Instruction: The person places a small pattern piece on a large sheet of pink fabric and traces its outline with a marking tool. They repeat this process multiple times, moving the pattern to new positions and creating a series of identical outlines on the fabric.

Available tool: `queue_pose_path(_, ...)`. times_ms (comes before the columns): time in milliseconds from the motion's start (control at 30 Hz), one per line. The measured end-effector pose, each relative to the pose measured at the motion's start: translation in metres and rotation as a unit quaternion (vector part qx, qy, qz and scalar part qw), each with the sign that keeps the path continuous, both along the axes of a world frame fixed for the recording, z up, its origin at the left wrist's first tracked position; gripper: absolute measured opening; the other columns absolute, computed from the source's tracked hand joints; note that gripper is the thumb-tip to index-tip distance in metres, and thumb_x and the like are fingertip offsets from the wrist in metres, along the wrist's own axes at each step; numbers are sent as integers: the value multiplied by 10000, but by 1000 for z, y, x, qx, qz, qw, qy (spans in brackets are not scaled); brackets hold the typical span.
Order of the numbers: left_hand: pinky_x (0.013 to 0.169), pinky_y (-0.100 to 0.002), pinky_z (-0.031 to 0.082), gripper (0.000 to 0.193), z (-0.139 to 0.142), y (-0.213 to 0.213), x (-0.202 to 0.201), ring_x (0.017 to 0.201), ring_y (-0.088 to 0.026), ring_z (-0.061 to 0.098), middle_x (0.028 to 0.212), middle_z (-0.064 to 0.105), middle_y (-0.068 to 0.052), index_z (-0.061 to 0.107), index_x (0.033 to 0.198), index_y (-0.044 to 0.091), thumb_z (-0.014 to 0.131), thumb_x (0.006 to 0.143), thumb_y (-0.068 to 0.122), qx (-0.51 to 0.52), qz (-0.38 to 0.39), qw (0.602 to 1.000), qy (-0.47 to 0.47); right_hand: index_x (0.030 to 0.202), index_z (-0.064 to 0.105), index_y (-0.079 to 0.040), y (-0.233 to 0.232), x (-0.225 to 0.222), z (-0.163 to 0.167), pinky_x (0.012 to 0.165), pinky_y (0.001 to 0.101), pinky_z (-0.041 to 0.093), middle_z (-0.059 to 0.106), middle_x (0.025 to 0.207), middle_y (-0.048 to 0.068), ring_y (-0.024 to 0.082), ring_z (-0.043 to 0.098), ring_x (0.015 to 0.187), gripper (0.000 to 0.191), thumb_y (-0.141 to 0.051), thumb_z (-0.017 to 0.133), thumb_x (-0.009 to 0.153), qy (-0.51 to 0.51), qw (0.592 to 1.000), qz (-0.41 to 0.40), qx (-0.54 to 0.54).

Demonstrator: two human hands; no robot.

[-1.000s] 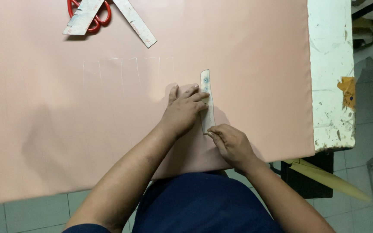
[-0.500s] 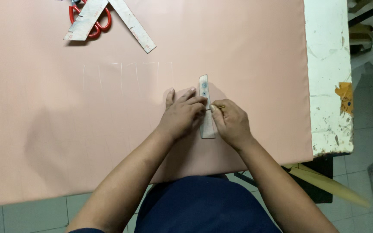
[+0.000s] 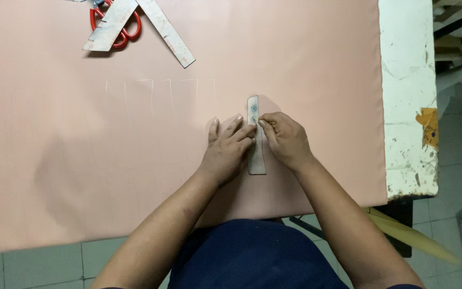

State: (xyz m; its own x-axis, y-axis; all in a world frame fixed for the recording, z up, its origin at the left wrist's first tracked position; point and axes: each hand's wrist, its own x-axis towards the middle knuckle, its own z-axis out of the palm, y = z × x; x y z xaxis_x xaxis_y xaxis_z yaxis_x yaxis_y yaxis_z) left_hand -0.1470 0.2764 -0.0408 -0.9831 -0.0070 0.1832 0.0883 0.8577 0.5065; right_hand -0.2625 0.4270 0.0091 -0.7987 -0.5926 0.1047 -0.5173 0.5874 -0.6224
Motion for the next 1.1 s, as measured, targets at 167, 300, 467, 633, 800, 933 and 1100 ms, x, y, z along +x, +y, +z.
queue_pose_path(167, 1180, -666, 138, 188, 3, 1, -1, 1471, -246, 405, 1492, 537, 37, 688, 1118, 179, 599, 960, 229, 8, 10, 1000, -6, 1095, 717, -37, -9, -19, 4, 774, 305, 589, 765, 984, 95, 194, 753, 870, 172, -165, 637, 1014, -71, 996, -14, -54)
queue_pose_path(300, 1185, -664, 124, 199, 4, 0, -1, 1474, -240, 398, 1494, 533, 43, 683, 1131, 182, 588, 965, 239, 17, 10, 1000, -11, 1073, 728, -28, -14, -19, 3, 754, 317, 580, 754, 991, 116, 208, 736, 843, 179, -179, 657, 1008, -29, 997, -3, -65)
queue_pose_path(467, 1188, -662, 110, 230, 2, -2, -1, 1478, -237, 382, 1508, 512, 48, 682, 1152, 183, 581, 955, 246, 23, 10, 999, -22, 1052, 721, -38, -16, -19, 1, 737, 347, 560, 737, 972, 114, 236, 705, 818, 153, -175, 661, 1020, 20, 999, 13, -34)
queue_pose_path(633, 1213, -670, 86, 270, -2, -5, 1, 1519, -223, 342, 1555, 483, 82, 684, 1223, 252, 548, 989, 248, -33, 1, 999, -39, 1115, 624, -71, -8, -23, -7, 824, 382, 546, 665, 1024, 106, 271, 673, 904, 104, -134, 543, 1099, 5, 997, -21, -75)
queue_pose_path(800, 1182, -667, 94, 498, -6, -29, 32, 1514, -266, 299, 1603, 408, -33, 602, 1411, 275, 562, 914, 259, -53, 10, 999, 2, 1268, 651, -103, 7, -12, -28, 819, 441, 520, 601, 1084, 152, 331, 620, 966, 265, -215, 564, 1045, 126, 986, -48, 102)
queue_pose_path(933, 1171, -668, 107, 449, -14, -75, 84, 1522, -279, 285, 1616, 379, -67, 557, 1423, 251, 566, 984, 344, 0, 102, 995, -5, 1322, 649, -112, 12, -5, -45, 862, 459, 512, 571, 1111, 140, 329, 589, 997, 316, -238, 577, 1041, 204, 965, -50, 156)
queue_pose_path(1100, 1183, -662, 84, 476, -20, -155, 170, 1543, -346, 227, 1663, 326, -133, 522, 1502, 149, 439, 1074, 341, -47, 330, 942, -40, 1321, 668, -120, 11, 0, -56, 846, 454, 509, 577, 1132, 146, 324, 596, 987, 296, -225, 577, 1060, 186, 965, -72, 170)
